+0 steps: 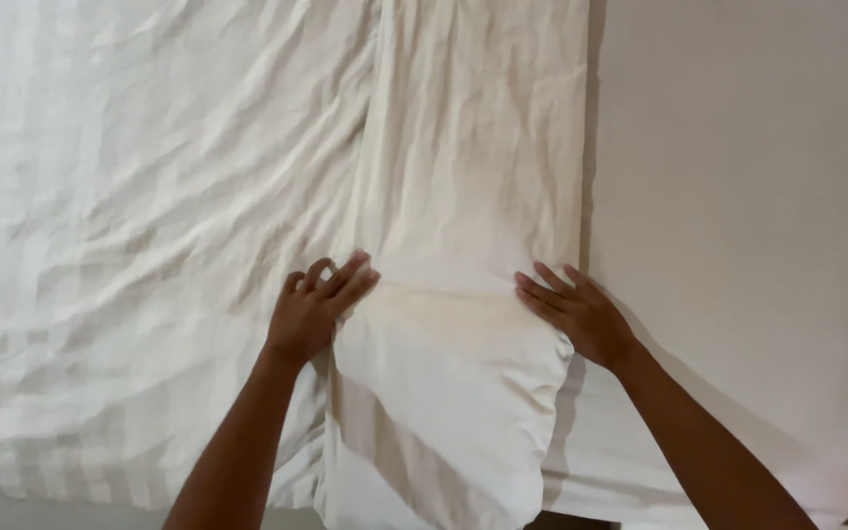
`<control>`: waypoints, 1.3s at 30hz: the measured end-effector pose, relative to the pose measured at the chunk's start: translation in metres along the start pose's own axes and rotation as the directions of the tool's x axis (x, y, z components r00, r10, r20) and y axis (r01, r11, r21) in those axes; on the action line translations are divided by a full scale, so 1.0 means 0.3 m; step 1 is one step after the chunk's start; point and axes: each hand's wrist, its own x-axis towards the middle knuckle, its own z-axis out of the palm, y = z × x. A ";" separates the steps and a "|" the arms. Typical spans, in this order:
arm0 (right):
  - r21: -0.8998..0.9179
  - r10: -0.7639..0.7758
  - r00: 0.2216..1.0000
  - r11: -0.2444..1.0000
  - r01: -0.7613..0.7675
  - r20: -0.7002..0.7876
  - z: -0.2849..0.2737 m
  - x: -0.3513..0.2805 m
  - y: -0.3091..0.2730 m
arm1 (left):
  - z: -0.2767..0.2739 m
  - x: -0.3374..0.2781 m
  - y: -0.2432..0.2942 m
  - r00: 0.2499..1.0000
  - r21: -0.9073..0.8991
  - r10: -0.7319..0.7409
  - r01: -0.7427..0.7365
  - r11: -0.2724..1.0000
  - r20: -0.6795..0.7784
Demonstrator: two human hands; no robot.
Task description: The person makes a bed by smoothing and tucking a white fitted sheet over a mattress. They walk around the bed, pulling the sheet taut at the corners and along the sides, then fold the top edge over to create a neat appearance.
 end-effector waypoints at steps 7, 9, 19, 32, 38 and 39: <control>0.010 0.113 0.984 0.993 -0.116 0.138 -0.063 0.018 0.011 | -0.032 -0.016 -0.044 0.968 0.144 -0.126 0.096 0.985 0.216; -0.074 0.356 0.926 0.934 -0.349 0.126 -0.059 0.036 0.030 | -0.049 -0.001 -0.026 0.982 0.068 -0.178 0.175 0.982 0.054; 0.282 0.406 0.905 0.890 -0.359 -0.129 0.071 0.408 -0.310 | 0.112 0.240 0.280 0.983 -0.079 -0.155 0.147 0.986 -0.103; 0.203 0.566 0.822 0.814 -0.544 -0.064 0.147 0.265 -0.077 | 0.134 0.202 0.203 0.955 -0.118 -0.286 0.275 0.954 -0.083; 0.208 0.590 0.799 0.801 -0.562 -0.112 0.171 0.279 -0.084 | 0.187 0.206 0.175 0.960 -0.100 -0.270 0.262 0.960 -0.078; 0.219 0.596 0.794 0.796 -0.565 -0.119 0.175 0.275 -0.086 | 0.198 0.206 0.172 0.960 -0.097 -0.269 0.261 0.960 -0.078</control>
